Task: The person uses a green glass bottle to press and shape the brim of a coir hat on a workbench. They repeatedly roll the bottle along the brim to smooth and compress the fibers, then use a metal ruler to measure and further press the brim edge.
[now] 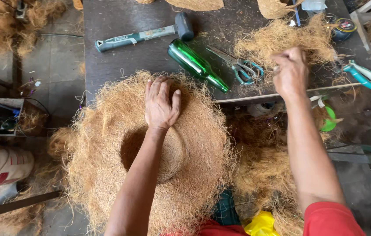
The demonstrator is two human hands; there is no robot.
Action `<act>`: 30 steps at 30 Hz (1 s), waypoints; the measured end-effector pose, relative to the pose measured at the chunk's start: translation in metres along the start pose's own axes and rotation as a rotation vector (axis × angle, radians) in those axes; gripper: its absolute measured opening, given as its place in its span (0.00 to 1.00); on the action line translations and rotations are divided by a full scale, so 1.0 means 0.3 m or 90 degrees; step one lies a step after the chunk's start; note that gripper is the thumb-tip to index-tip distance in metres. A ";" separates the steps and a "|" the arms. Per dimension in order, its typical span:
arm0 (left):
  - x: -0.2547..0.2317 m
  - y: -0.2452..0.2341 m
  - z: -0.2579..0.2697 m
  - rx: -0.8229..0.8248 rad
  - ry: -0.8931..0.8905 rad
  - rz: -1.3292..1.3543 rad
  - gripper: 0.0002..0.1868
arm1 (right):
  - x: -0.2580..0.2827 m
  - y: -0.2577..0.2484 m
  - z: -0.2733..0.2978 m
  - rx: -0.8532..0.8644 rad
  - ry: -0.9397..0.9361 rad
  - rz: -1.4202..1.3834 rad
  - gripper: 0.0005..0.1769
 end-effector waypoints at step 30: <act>-0.010 -0.013 0.008 -0.016 0.019 0.000 0.17 | 0.342 -0.051 0.639 0.683 0.332 -0.312 0.17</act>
Point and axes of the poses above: each hand's wrist, its own z-axis away from the middle knuckle, its own y-axis out of the palm, x = y × z, the point moved 9 cm from there along -z, towards the middle knuckle, and after that the axes turned 1 degree about z, right-handed, at the moved point
